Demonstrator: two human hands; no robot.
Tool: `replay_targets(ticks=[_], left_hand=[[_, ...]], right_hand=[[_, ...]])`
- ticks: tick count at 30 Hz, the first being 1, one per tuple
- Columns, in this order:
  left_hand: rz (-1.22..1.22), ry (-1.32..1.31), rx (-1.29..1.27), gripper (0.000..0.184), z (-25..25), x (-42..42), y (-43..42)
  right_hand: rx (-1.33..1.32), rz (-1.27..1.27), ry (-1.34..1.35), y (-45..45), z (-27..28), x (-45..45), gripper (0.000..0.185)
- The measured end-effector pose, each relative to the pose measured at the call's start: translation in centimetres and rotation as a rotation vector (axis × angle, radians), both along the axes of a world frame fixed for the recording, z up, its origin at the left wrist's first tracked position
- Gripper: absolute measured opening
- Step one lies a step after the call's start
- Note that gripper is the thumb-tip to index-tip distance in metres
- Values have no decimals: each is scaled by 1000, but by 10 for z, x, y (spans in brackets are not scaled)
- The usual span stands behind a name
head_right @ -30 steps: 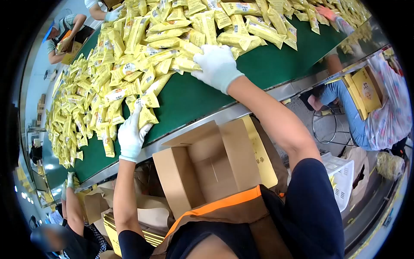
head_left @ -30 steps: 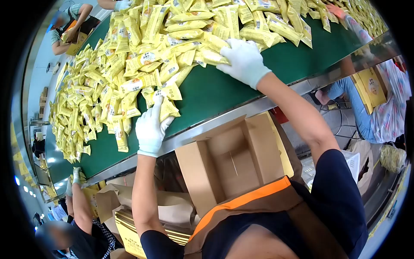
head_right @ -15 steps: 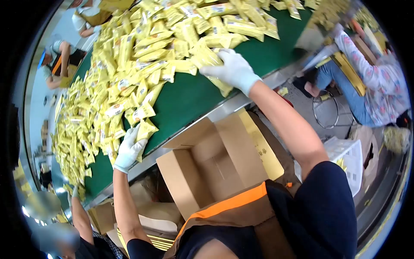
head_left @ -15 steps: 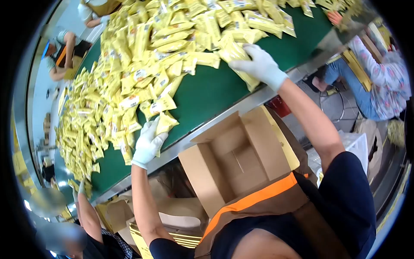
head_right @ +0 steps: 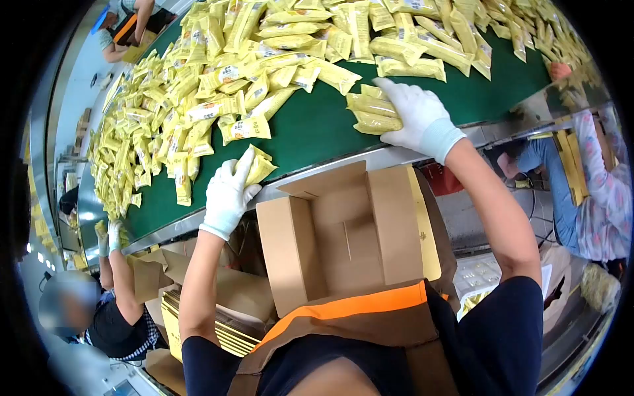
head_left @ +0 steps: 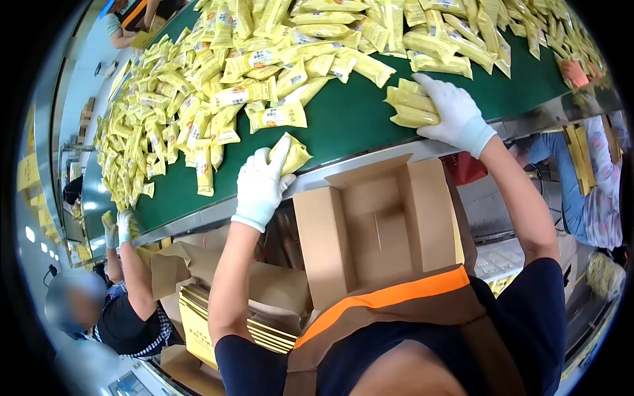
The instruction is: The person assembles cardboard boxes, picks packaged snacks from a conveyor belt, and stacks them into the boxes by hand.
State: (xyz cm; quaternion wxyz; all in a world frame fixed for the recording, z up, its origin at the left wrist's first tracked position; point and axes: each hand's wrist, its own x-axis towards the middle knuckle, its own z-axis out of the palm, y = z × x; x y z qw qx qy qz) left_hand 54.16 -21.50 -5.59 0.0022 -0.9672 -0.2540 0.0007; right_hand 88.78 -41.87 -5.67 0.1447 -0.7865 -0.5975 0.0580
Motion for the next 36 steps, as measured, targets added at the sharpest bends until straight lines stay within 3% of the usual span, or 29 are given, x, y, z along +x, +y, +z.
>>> replay_targets(ticks=[4, 5, 7, 8, 11, 12, 15, 17, 19, 22, 25, 26, 29, 30, 32, 35, 36], left_hand=[[85, -174, -358, 95, 6, -1, 21], [98, -224, -502, 93, 13, 3, 36], [57, -194, -362, 89, 35, 13, 55], [-139, -152, -73, 88, 35, 19, 69], [-302, -95, -46, 87, 22, 40, 89], [-173, -93, -206, 86, 17, 41, 84], [-148, -67, -254, 83, 14, 43, 70], [-170, -164, -126, 78, 13, 38, 51], [-65, -108, -209, 83, 16, 37, 39], [-85, -226, -165, 79, 5, 37, 42], [-116, -184, -82, 82, 3, 40, 50], [-152, -44, -153, 91, 7, 42, 53], [-30, 188, -87, 92, 33, 56, 28], [-99, 56, 39, 96, 11, 48, 33], [-117, 23, 9, 98, 4, 44, 37], [-26, 110, -162, 107, 21, 51, 32], [-51, 77, -108, 110, 25, 45, 35]], right_hand=[[-307, -187, 23, 10, 20, 0, 87], [-317, -158, 70, 7, 22, 3, 83], [-320, -84, 161, 9, 24, 12, 76], [-267, -62, 260, 12, 38, 10, 78], [20, -154, 457, 35, 77, 25, 87], [-64, -188, 611, 50, 69, 52, 89], [-212, -184, 634, 72, 51, 93, 103], [-226, -202, 435, 70, 32, 98, 105], [-196, -181, 321, 64, 0, 110, 106], [-358, -209, 345, 54, 43, 72, 100], [-238, -68, -138, 39, 32, 53, 91], [-196, 10, -296, 31, 29, 41, 83], [-174, 137, -276, 8, 28, 6, 79], [-179, 112, -255, 5, 26, 7, 81], [-217, 74, -118, 8, 19, 25, 82], [-317, 29, -67, 12, 23, 30, 79], [-346, 32, -69, 12, 28, 28, 78]])
